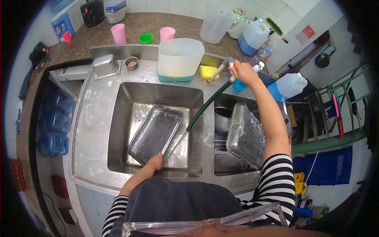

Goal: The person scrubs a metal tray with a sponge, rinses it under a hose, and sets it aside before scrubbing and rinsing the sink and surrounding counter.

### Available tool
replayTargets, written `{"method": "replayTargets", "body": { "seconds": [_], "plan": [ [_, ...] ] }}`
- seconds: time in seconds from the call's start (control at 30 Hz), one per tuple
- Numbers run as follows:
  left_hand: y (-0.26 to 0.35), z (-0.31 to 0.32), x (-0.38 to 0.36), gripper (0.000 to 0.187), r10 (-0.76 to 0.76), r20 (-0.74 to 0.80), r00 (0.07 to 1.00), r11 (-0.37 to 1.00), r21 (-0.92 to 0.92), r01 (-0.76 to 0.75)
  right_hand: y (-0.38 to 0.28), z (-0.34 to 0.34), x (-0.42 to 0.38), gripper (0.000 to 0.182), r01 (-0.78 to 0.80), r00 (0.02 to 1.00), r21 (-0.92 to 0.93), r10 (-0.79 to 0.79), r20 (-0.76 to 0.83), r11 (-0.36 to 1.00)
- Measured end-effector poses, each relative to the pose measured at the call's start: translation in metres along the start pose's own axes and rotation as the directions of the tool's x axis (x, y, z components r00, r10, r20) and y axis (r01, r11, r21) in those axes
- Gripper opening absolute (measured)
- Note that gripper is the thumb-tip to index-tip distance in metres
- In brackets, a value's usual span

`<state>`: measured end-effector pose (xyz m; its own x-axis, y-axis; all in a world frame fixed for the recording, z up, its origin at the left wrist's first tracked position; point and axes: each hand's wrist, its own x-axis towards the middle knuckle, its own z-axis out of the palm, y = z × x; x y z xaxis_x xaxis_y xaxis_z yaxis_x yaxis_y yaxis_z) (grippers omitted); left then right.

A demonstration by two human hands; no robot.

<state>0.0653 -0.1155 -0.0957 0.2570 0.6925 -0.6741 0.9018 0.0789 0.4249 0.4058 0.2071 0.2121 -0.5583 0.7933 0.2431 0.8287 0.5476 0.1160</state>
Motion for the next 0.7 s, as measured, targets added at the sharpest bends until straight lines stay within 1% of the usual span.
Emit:
{"method": "replayTargets", "body": {
  "seconds": [0.07, 0.13, 0.17, 0.23, 0.4, 0.43, 0.47, 0.53, 0.57, 0.63, 0.7],
  "plan": [
    [-0.004, 0.003, 0.001, 0.046, -0.008, -0.007, 1.0, 1.0, 0.028, 0.008, 0.003, 0.0, 0.0, 0.033, 0.037, 0.999, 0.006, -0.037, -0.011, 0.999],
    [-0.005, -0.001, -0.005, 0.046, 0.039, -0.036, 0.999, 0.998, 0.055, -0.037, 0.007, 0.001, 0.001, 0.033, 0.079, 0.997, 0.016, -0.079, -0.023, 0.997],
    [-0.008, 0.002, -0.003, 0.046, 0.033, -0.041, 0.999, 0.998, 0.052, -0.031, 0.008, 0.002, 0.002, 0.033, 0.098, 0.995, 0.012, -0.097, -0.018, 0.995],
    [-0.012, 0.006, 0.0, 0.045, 0.057, -0.086, 0.995, 0.993, 0.104, -0.048, 0.008, 0.0, 0.001, 0.033, 0.122, 0.992, 0.01, -0.122, -0.017, 0.992],
    [-0.017, 0.013, 0.005, 0.046, 0.054, -0.105, 0.993, 0.995, 0.092, -0.044, 0.011, -0.004, -0.001, 0.033, 0.213, 0.977, -0.03, -0.214, -0.011, 0.977],
    [-0.018, 0.015, 0.006, 0.046, 0.063, -0.103, 0.993, 0.994, 0.094, -0.053, 0.014, -0.002, 0.0, 0.032, 0.273, 0.96, -0.037, -0.274, -0.047, 0.961],
    [-0.02, 0.017, 0.008, 0.046, 0.057, -0.112, 0.992, 0.995, 0.085, -0.047, 0.018, -0.002, 0.001, 0.032, 0.286, 0.957, -0.038, -0.287, -0.049, 0.958],
    [-0.021, 0.018, 0.008, 0.046, 0.079, -0.119, 0.99, 0.992, 0.103, -0.066, 0.017, -0.005, 0.003, 0.032, 0.319, 0.947, -0.052, -0.32, 0.002, 0.946],
    [-0.022, 0.018, 0.009, 0.046, 0.071, -0.126, 0.99, 0.993, 0.098, -0.059, 0.018, -0.006, 0.003, 0.032, 0.337, 0.941, -0.035, -0.337, 0.0, 0.941],
    [-0.022, 0.015, 0.006, 0.047, 0.092, -0.083, 0.992, 0.99, 0.112, -0.083, 0.016, -0.006, 0.007, 0.032, 0.332, 0.943, -0.038, -0.332, 0.012, 0.942],
    [-0.019, 0.011, 0.004, 0.046, 0.096, -0.09, 0.991, 0.992, 0.091, -0.088, 0.012, -0.006, 0.003, 0.031, 0.311, 0.95, -0.042, -0.309, 0.031, 0.95]
  ]
}}
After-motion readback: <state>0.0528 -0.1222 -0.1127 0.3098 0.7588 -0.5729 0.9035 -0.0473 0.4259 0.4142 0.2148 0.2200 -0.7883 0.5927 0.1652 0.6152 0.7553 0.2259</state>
